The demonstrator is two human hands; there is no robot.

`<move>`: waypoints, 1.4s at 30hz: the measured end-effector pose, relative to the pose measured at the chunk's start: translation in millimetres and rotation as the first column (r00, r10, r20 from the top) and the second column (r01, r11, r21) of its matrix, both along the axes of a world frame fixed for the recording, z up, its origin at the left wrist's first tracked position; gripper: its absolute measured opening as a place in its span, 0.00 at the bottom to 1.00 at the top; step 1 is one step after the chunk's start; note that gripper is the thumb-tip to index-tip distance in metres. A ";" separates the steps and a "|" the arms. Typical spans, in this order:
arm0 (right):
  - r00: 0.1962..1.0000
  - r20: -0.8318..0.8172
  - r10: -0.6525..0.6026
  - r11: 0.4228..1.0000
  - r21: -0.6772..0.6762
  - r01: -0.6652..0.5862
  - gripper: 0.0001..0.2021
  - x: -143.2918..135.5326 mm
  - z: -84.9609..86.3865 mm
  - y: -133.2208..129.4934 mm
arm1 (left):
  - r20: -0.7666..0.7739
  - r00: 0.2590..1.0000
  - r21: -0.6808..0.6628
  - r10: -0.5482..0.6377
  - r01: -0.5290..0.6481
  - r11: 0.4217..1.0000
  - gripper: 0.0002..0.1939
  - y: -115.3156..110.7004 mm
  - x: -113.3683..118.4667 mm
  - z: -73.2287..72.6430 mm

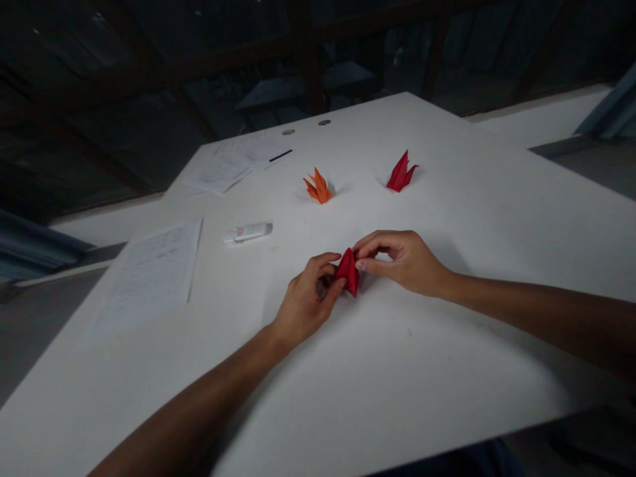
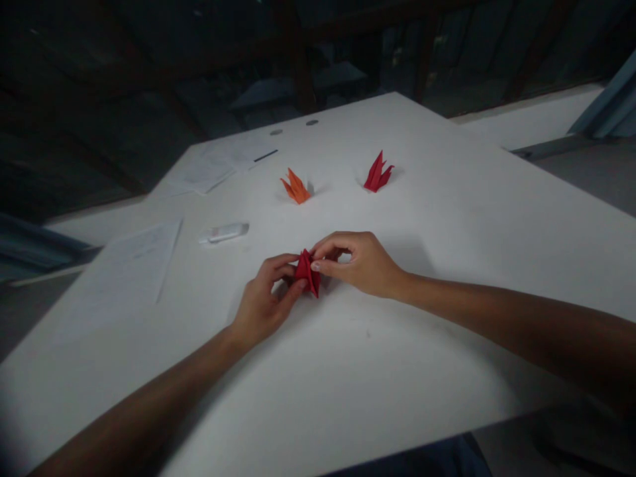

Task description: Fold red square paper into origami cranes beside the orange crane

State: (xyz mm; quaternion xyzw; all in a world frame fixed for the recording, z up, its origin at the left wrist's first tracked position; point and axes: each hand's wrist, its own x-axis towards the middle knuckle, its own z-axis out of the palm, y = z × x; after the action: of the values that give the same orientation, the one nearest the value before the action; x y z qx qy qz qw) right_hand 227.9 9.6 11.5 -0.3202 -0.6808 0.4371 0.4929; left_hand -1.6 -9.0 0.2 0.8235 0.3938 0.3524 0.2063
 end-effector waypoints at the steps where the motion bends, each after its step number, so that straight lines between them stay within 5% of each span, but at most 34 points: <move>1: 1.000 0.008 -0.011 1.000 0.004 0.011 0.05 -0.1 0.3 -0.1 | -0.005 1.000 0.000 0.004 -0.004 1.000 0.21 0.0 -0.2 -0.1; 12: 0.993 0.082 -0.088 0.995 -0.036 0.091 0.02 -0.5 2.0 -2.0 | -0.041 0.998 0.017 0.041 -0.040 0.999 0.19 1.0 -0.9 -0.8; 24: 0.983 -0.182 -0.026 0.952 -0.305 -0.032 0.10 -4.5 -2.8 2.7 | -0.013 0.999 0.007 0.037 -0.037 0.999 0.20 1.0 0.9 0.6; 32: 0.982 -0.176 -0.063 0.950 -0.312 0.005 0.10 -4.4 0.3 4.2 | 0.010 1.000 -0.020 0.011 -0.011 1.000 0.20 0.3 0.2 0.5; 42: 0.989 -0.145 -0.030 0.957 -0.290 -0.013 0.13 -2.1 2.6 4.4 | 0.354 0.935 -0.354 -0.001 0.135 0.926 0.22 11.2 -2.5 -6.7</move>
State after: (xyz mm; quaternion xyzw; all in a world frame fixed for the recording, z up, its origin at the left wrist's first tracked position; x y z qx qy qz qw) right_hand 225.9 14.0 14.1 -0.3585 -0.5695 0.5525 0.4918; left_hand -4.1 2.2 -6.5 0.7072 0.3816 0.4037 0.4374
